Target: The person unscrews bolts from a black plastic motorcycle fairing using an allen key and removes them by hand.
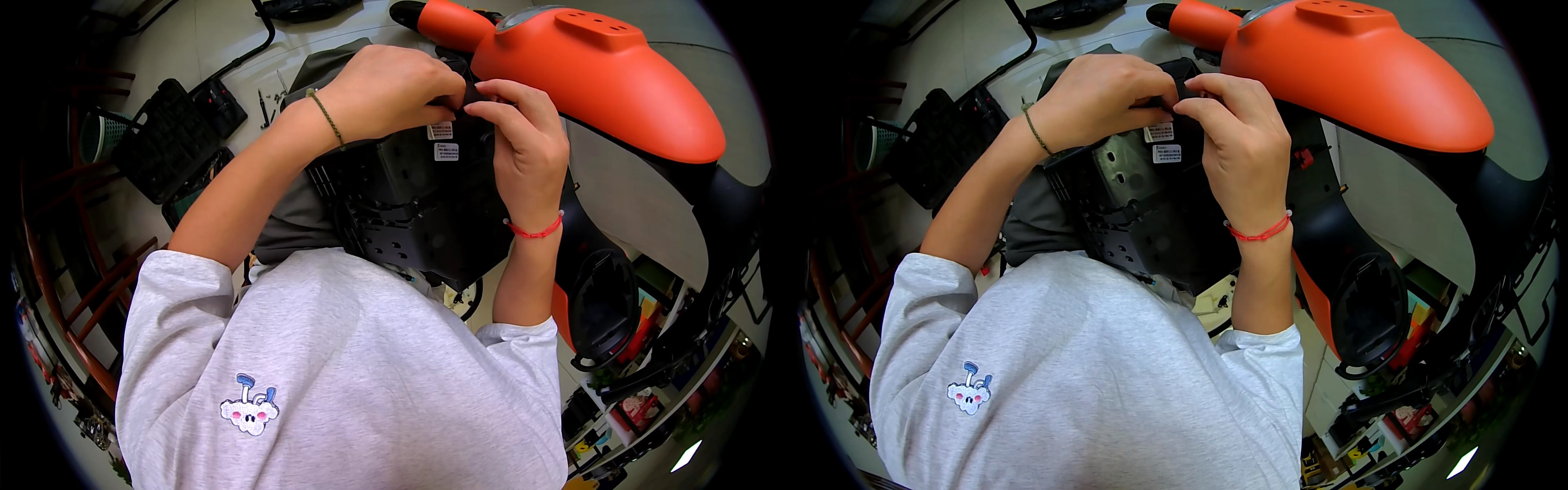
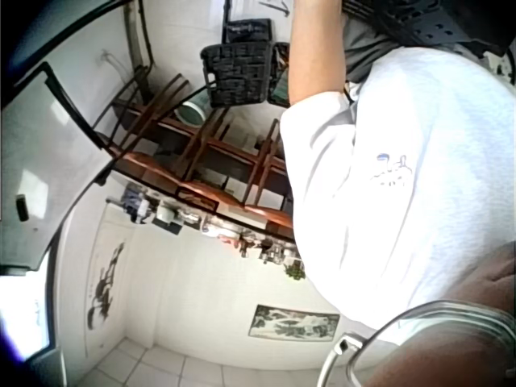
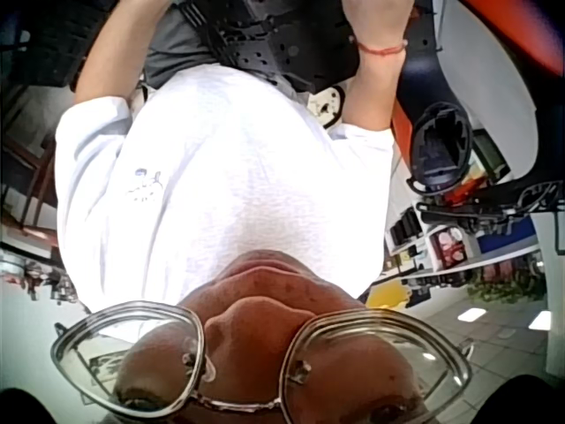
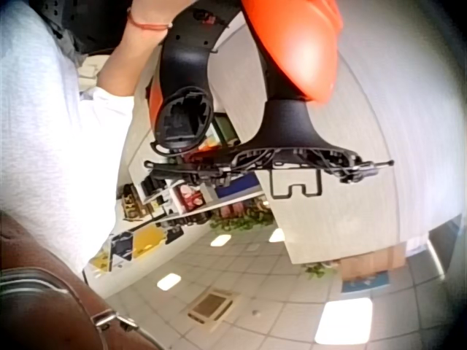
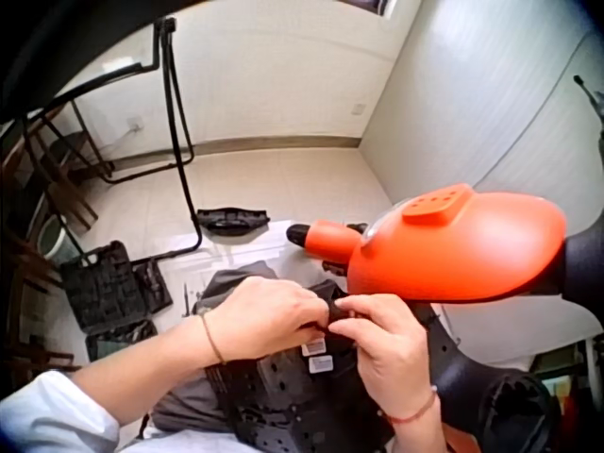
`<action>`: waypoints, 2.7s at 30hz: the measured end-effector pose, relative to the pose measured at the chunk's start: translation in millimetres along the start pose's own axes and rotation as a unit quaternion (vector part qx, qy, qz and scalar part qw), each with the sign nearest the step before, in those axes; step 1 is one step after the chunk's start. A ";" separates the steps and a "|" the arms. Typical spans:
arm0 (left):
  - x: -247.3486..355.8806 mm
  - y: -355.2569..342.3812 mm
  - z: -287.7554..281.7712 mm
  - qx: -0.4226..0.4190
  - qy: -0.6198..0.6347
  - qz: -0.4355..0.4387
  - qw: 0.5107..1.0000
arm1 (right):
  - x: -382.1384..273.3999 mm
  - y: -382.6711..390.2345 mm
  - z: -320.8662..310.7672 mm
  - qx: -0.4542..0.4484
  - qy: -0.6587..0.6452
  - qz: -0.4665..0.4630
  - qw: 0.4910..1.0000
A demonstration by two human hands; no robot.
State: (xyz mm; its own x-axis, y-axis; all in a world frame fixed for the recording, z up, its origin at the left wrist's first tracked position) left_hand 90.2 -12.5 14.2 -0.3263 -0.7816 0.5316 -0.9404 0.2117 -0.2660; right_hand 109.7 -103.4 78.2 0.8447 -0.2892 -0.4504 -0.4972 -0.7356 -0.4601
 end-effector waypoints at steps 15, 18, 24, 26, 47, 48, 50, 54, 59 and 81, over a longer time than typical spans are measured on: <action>-3.8 -2.5 3.0 -0.014 0.009 -0.021 1.000 | 28.1 14.2 12.5 0.018 -0.217 0.202 0.955; -1.3 -3.6 1.4 -0.013 0.004 -0.012 1.000 | 19.8 8.6 9.8 0.003 -0.190 0.125 0.974; -1.9 -2.9 0.3 -0.020 0.000 -0.011 1.000 | 15.7 6.0 9.1 0.014 -0.189 0.115 0.975; -5.1 -2.8 1.8 -0.020 0.004 -0.022 1.000 | 16.6 7.6 11.0 0.026 -0.208 0.144 0.967; -2.4 -3.9 -0.1 0.004 -0.043 -0.046 0.998 | 57.3 39.0 53.0 0.066 -0.504 0.305 0.805; -2.0 -3.7 0.5 -0.001 -0.040 -0.041 0.998 | 58.7 39.5 53.7 0.066 -0.485 0.303 0.818; -1.1 -3.3 0.1 -0.011 -0.032 -0.032 0.999 | 58.6 39.0 49.7 0.079 -0.467 0.305 0.826; 1.0 -2.6 -0.1 -0.019 0.009 -0.002 1.000 | 58.1 37.8 44.1 0.079 -0.413 0.293 0.859; 3.1 -2.8 -0.9 -0.025 0.025 0.009 0.999 | 54.7 38.6 42.8 0.088 -0.407 0.303 0.857; -82.4 35.8 -12.4 0.212 0.719 -0.169 0.640 | 83.1 55.6 43.2 0.144 -0.507 0.357 0.771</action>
State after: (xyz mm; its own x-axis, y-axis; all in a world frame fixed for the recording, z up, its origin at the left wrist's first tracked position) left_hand 82.3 66.7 -29.2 -0.1488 0.6727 0.7248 -0.9696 -0.2434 0.0269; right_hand 143.7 -141.9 -17.9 -0.1827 0.1777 -0.9670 -0.9102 -0.4024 0.0980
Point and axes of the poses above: each hand's wrist, its own y-axis away from the middle knuckle, its own z-axis out of the palm, x = y × z, the point moved 10 cm from there along -y, towards the middle knuckle, and after that the axes turned 8 degrees about z, right-handed, at the moved point
